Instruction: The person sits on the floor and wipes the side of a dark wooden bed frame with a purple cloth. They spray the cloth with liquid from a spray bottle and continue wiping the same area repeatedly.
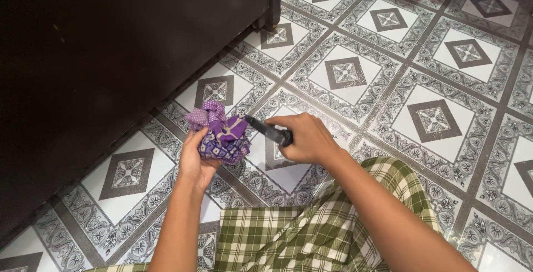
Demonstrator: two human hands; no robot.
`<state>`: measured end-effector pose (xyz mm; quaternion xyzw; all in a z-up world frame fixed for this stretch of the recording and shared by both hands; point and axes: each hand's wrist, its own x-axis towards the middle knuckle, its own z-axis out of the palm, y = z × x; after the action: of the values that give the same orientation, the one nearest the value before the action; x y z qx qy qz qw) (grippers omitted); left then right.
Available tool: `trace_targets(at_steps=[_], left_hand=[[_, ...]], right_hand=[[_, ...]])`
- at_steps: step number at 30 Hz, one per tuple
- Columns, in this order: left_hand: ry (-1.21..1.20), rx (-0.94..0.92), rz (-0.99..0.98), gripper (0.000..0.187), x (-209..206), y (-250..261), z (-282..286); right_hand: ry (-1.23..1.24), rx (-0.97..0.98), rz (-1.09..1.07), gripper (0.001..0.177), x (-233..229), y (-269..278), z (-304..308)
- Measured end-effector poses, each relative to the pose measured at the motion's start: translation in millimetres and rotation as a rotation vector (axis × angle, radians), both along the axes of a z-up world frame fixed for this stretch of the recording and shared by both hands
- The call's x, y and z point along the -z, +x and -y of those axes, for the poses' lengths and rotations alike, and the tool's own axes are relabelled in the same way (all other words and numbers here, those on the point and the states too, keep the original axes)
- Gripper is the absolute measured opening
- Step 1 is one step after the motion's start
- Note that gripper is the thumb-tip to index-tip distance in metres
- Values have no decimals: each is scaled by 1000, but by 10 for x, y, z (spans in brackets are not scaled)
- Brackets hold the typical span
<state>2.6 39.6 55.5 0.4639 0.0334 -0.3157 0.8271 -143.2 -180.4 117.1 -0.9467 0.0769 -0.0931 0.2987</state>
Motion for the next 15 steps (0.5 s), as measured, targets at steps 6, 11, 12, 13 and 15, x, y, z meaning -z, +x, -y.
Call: trace_targets(at_steps=[6,11,12,13,15], left_hand=[[-15,-26,-1,39,-29,-3,-12],[-12,-51,-36,40,-84,-48,66],[18,-90,-67,40,-83,-61,91],[17,-85,-70,40,-63,-57,103],[-61,-84,-32,40,-25,-38,108]], right_hand=[[70,106,308,61,174,-51,330],[139,334,564,55,380,61,574],[177,436,627,52,425,91,621],[173,441,625,52,458,129,687],[193,547,696,52,532,221,804]])
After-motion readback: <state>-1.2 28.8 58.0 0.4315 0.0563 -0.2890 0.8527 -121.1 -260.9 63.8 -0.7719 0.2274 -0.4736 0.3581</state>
